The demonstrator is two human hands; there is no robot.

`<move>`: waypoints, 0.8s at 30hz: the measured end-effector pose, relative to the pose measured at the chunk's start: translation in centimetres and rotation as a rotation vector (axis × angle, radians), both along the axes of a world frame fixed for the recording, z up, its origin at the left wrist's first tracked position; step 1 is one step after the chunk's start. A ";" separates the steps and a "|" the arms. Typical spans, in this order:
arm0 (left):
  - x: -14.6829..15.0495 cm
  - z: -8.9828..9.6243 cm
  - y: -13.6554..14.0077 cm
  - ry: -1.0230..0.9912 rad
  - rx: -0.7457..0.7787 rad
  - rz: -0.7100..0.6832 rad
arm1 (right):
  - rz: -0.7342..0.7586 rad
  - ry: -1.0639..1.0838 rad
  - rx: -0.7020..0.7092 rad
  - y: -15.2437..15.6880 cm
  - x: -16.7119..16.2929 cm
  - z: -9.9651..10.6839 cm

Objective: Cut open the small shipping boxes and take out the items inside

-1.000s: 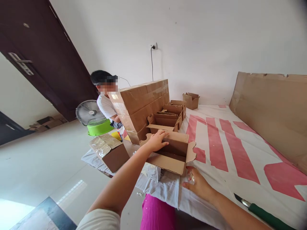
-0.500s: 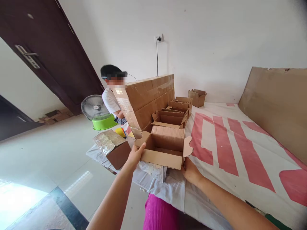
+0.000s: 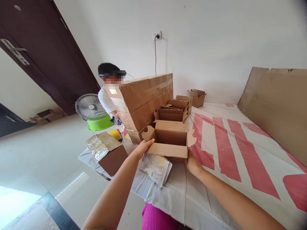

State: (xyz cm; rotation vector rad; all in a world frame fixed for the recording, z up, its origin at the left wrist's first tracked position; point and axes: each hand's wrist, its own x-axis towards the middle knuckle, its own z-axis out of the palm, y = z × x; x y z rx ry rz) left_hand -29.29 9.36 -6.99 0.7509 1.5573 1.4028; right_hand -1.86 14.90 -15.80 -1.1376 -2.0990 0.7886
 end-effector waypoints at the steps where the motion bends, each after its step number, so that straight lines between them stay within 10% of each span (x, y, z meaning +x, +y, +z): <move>1: -0.1 -0.2 0.5 -0.009 0.001 -0.017 | 0.003 0.009 0.011 0.2 0.0 0.1; 24: 1.0 -1.7 6.9 -0.060 0.073 -0.108 | -0.236 -0.115 -0.020 5.8 0.2 -1.0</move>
